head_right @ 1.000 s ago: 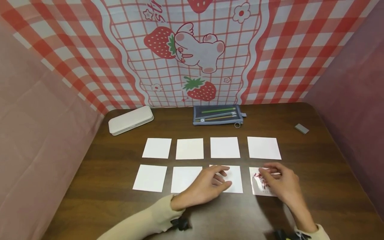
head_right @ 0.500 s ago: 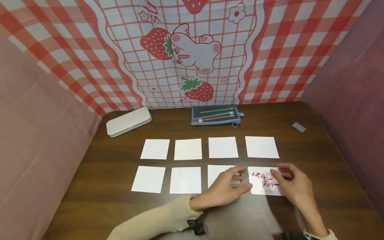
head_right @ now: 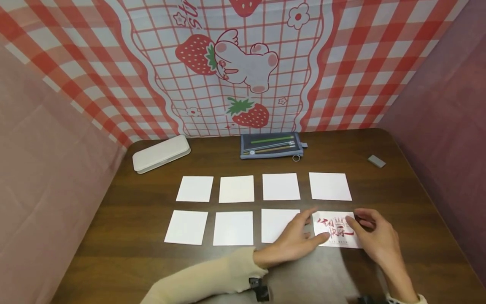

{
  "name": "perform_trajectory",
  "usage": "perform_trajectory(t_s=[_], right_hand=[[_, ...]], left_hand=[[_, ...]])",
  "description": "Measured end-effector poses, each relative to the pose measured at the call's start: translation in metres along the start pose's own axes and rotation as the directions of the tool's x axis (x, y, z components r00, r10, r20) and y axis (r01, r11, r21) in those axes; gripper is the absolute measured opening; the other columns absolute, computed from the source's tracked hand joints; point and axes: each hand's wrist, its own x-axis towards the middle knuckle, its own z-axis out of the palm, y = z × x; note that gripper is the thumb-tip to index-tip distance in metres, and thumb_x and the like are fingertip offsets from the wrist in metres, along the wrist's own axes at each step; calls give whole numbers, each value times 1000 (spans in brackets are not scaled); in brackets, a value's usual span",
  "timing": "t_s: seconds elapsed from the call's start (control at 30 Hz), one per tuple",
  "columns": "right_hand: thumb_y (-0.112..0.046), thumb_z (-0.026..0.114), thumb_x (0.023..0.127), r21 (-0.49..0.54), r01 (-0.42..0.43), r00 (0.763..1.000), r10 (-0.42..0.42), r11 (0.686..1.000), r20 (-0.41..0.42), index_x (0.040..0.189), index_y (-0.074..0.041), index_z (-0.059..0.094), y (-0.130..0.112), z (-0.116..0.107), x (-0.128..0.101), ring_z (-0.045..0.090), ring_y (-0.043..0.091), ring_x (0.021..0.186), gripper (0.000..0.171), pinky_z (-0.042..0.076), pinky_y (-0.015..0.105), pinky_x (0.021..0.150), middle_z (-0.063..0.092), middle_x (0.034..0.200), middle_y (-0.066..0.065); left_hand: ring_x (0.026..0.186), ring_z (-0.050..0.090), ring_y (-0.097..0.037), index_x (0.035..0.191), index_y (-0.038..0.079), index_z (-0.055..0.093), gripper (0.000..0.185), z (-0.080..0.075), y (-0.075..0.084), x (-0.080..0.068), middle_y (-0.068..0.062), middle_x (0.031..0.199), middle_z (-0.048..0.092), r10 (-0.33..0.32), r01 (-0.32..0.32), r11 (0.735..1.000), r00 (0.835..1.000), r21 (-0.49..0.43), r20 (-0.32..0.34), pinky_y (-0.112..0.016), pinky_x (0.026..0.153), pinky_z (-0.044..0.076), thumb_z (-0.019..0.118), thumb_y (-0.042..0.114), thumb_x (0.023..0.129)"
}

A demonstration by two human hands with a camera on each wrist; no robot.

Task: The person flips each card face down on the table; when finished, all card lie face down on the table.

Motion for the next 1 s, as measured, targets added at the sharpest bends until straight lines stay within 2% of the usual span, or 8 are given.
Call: perform_trajectory(t_s=[0.1, 0.27, 0.5, 0.8, 0.83, 0.9, 0.93, 1.0], right_hand=[[-47, 66, 100, 1, -5, 1000, 5, 1000, 2, 138, -3, 60, 0, 0, 0, 36, -33, 81, 59, 36, 18, 70, 61, 141, 31], [-47, 67, 100, -3, -5, 1000, 5, 1000, 0, 138, -1, 60, 1, 0, 0, 35, -33, 80, 60, 36, 16, 68, 60, 141, 32], [-46, 68, 100, 13, -5, 1000, 5, 1000, 2, 138, -1, 60, 1, 2, 0, 36, -33, 80, 59, 38, 11, 64, 62, 139, 33], [-42, 69, 99, 43, 0, 1000, 1, 999, -25, 135, 1, 61, 4, 5, 0, 38, -33, 79, 57, 38, 10, 64, 65, 134, 33], [-42, 70, 99, 52, 1, 1000, 0, 999, -25, 135, 1, 61, 4, 5, 0, 39, -33, 79, 56, 39, 9, 64, 68, 129, 29], [-40, 71, 99, 77, 8, 1000, -6, 997, -30, 134, 1, 62, 6, 5, 1, 42, -32, 79, 55, 40, 6, 64, 78, 114, 7], [-40, 71, 99, 92, 12, 1000, -9, 996, -30, 134, 2, 62, 7, 5, 1, 43, -32, 80, 55, 40, 5, 64, 77, 106, -8], [-38, 71, 99, 131, 19, 1000, -16, 991, -25, 133, 4, 61, 9, 5, 2, 45, -32, 81, 55, 42, 3, 64, 64, 95, -34]], left_hand=[[138, 54, -14, 155, 11, 46, 72, 3, 2, 0, -7, 150, 58, -21, 21, 1000, 1000, -9, -16, -23, 112, 47, 74, 35, 93], [141, 52, -13, 156, 10, 43, 75, 7, 5, 0, -5, 153, 55, -48, 47, 998, 999, -46, -24, -24, 115, 45, 74, 36, 93], [139, 53, -11, 156, 9, 43, 74, 10, 7, 1, -5, 152, 57, -41, 40, 998, 999, -46, -26, -23, 113, 46, 73, 35, 94], [136, 54, -10, 156, 10, 44, 73, 11, 5, 0, -4, 151, 57, -27, 26, 999, 999, -45, -26, -22, 110, 46, 72, 35, 94], [136, 54, -10, 156, 10, 44, 73, 11, 5, 0, -5, 150, 58, -24, 23, 999, 999, -43, -26, -22, 110, 46, 72, 35, 94], [134, 54, -9, 156, 9, 44, 73, 11, 5, 0, -5, 149, 58, -15, 14, 999, 1000, -36, -26, -21, 109, 47, 73, 34, 93], [134, 55, -9, 156, 9, 44, 73, 11, 5, 0, -5, 149, 58, -10, 9, 999, 1000, -34, -25, -21, 108, 46, 73, 34, 93], [134, 54, -9, 155, 8, 44, 73, 11, 4, 0, -5, 149, 58, -2, 2, 1000, 1000, -23, -25, -21, 108, 46, 73, 34, 94]])
